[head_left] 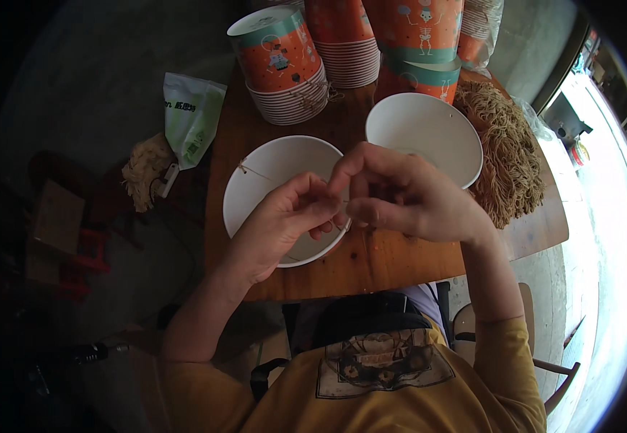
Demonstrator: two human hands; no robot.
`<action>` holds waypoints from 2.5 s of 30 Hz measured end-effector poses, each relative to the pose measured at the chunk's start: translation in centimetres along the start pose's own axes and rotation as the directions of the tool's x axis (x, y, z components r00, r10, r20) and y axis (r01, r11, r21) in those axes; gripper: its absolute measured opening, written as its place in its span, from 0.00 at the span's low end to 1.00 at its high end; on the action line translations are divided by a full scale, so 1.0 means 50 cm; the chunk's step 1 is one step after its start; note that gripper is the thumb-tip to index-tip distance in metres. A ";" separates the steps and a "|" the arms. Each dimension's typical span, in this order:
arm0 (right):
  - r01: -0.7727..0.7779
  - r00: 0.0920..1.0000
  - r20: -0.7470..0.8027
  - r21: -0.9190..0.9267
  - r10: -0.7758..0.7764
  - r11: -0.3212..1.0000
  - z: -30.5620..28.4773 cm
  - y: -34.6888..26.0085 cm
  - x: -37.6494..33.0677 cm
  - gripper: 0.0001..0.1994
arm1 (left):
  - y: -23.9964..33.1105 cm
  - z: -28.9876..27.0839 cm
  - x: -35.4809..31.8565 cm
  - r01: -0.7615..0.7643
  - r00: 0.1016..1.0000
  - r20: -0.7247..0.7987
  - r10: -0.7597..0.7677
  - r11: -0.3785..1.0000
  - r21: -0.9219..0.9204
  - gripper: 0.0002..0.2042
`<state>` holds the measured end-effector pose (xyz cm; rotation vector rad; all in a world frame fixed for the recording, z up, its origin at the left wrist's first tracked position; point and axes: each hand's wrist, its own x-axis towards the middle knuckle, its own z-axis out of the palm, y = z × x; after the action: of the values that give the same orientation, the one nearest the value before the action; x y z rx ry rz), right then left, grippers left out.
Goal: Threading and tying brown string handles onto paper buckets.
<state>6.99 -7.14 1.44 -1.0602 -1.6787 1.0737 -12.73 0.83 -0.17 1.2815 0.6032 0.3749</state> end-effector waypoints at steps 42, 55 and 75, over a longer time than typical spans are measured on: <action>-0.010 0.800 -0.461 -0.650 -0.384 0.760 0.132 0.056 -0.070 0.09 | 0.012 0.017 0.015 0.201 0.976 0.093 -0.199 0.979 -0.012 0.06; 0.125 0.819 -0.207 -0.846 -0.536 0.518 0.109 0.067 -0.079 0.12 | 0.011 0.026 0.006 0.138 0.990 -0.003 -0.138 0.990 0.012 0.06; 0.213 0.793 -0.292 -0.688 -0.534 0.693 0.056 0.049 -0.050 0.11 | 0.024 0.026 0.005 0.157 0.986 0.056 -0.160 0.987 0.045 0.09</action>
<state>5.55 -9.43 -2.15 -1.1663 -1.7556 -0.0815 -11.64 0.29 1.15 1.2688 0.6598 0.1930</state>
